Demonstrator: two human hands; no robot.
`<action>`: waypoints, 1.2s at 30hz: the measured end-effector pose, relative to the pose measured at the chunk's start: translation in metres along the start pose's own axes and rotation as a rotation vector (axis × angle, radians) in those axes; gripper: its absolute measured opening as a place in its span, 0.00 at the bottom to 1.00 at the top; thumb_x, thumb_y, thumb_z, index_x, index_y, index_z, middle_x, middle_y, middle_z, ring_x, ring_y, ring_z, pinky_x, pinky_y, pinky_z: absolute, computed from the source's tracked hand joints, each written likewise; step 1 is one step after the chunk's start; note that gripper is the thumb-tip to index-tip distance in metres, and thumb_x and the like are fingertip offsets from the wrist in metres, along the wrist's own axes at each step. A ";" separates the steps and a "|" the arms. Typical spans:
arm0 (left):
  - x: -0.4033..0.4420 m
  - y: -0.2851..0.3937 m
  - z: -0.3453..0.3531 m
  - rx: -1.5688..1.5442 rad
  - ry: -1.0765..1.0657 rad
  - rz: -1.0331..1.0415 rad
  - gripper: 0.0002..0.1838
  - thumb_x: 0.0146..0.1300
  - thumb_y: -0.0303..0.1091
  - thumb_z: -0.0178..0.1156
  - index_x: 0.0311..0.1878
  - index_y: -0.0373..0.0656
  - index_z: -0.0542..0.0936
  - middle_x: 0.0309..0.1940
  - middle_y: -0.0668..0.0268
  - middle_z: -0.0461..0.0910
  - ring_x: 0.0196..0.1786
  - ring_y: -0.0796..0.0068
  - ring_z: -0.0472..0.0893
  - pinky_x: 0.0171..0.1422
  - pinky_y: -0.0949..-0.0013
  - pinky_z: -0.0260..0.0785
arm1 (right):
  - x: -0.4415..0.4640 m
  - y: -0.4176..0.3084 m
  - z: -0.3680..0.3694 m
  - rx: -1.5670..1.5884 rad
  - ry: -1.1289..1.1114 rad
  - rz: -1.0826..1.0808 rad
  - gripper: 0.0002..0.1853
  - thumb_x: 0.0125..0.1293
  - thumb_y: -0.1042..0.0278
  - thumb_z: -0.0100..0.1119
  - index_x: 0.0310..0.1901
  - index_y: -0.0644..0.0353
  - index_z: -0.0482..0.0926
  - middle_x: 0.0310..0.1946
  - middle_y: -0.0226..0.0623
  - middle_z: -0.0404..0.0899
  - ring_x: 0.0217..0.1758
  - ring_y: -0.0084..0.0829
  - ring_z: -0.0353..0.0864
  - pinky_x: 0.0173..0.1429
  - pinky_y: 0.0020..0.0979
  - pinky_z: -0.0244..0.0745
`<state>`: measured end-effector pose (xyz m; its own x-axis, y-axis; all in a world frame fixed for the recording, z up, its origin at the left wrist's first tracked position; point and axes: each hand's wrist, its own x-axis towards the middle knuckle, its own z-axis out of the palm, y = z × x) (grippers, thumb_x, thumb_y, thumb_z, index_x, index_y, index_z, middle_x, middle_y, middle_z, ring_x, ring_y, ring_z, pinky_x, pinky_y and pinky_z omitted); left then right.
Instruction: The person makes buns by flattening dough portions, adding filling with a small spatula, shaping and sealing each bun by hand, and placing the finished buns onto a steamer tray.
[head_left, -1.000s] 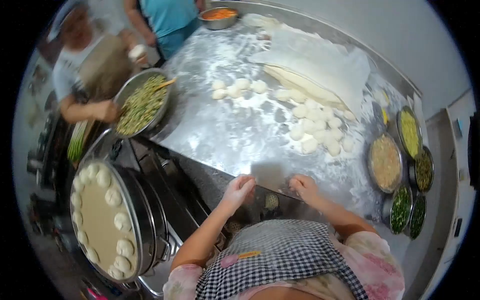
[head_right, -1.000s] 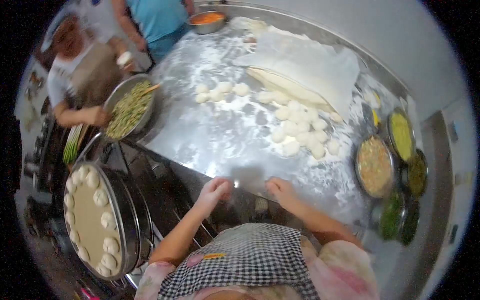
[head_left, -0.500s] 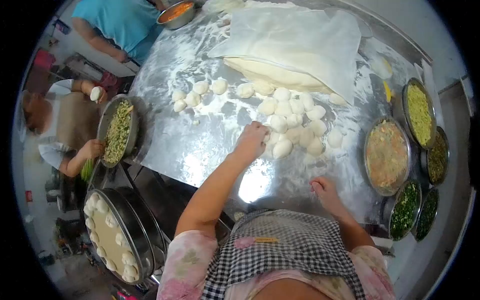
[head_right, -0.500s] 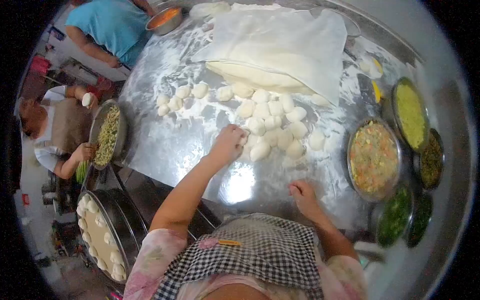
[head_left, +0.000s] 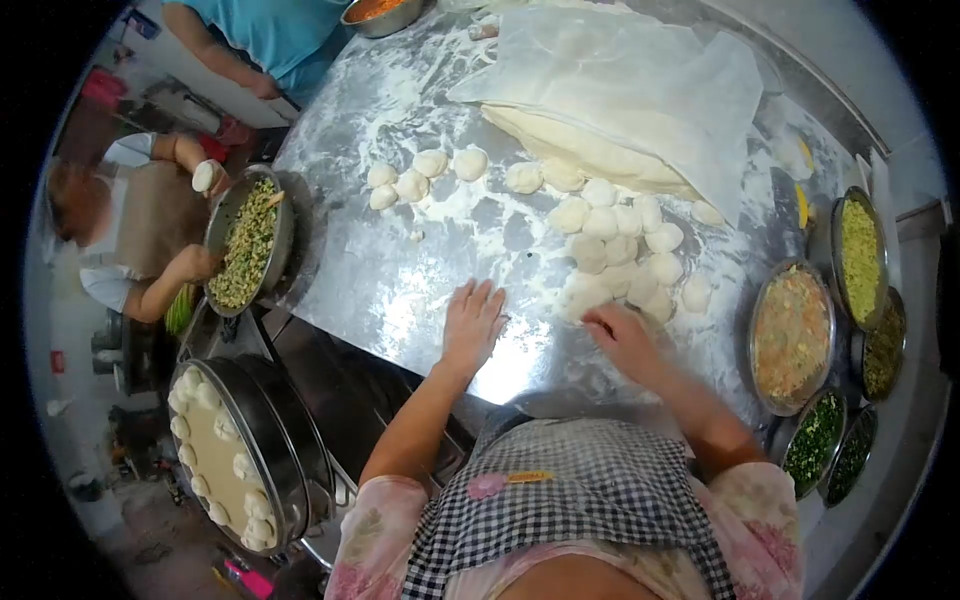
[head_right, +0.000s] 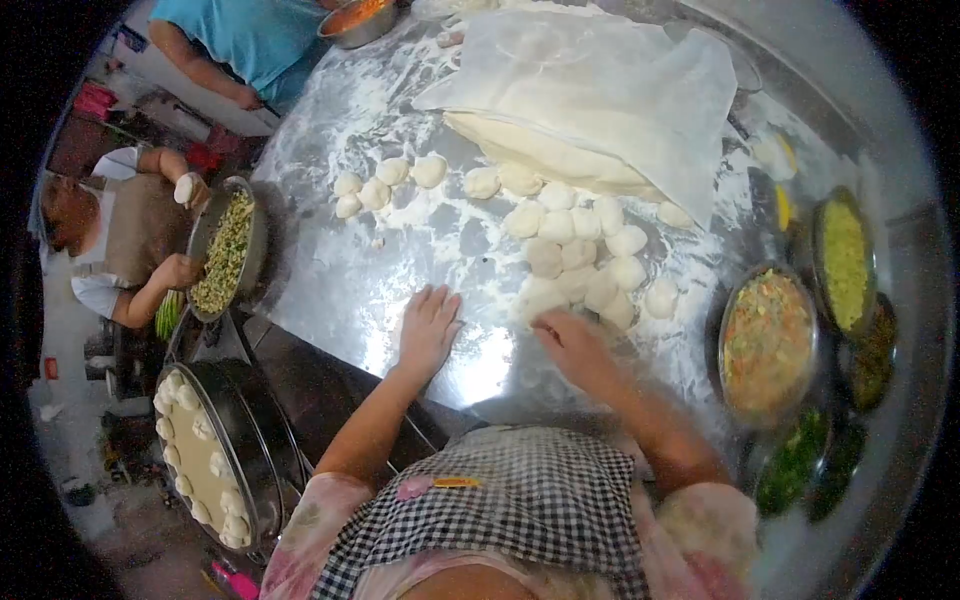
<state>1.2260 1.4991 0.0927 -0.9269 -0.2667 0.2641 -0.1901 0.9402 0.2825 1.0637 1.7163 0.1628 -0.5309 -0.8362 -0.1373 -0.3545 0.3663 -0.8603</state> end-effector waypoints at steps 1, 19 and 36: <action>0.008 0.000 -0.002 -0.016 -0.035 0.028 0.19 0.59 0.35 0.57 0.54 0.42 0.75 0.56 0.54 0.71 0.61 0.51 0.67 0.66 0.54 0.58 | 0.007 -0.021 -0.003 -0.021 -0.008 0.010 0.11 0.64 0.69 0.50 0.42 0.67 0.76 0.38 0.45 0.76 0.42 0.36 0.76 0.48 0.34 0.70; 0.035 -0.027 -0.019 0.094 -0.374 -0.077 0.38 0.65 0.62 0.40 0.70 0.45 0.56 0.73 0.53 0.45 0.74 0.47 0.43 0.75 0.47 0.36 | 0.002 -0.041 0.050 0.124 -0.006 0.143 0.16 0.64 0.72 0.51 0.53 0.63 0.72 0.31 0.36 0.75 0.32 0.26 0.72 0.39 0.28 0.69; -0.020 -0.049 -0.056 -0.987 0.024 -0.766 0.18 0.59 0.40 0.59 0.46 0.37 0.74 0.35 0.57 0.79 0.38 0.69 0.79 0.35 0.70 0.73 | 0.076 -0.084 0.098 0.361 -0.210 0.348 0.14 0.67 0.67 0.52 0.51 0.65 0.72 0.29 0.29 0.75 0.27 0.19 0.72 0.29 0.22 0.69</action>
<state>1.2716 1.4470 0.1250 -0.6774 -0.6883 -0.2595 -0.3438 -0.0156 0.9389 1.1287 1.5820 0.1759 -0.3916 -0.7677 -0.5072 0.1215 0.5033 -0.8555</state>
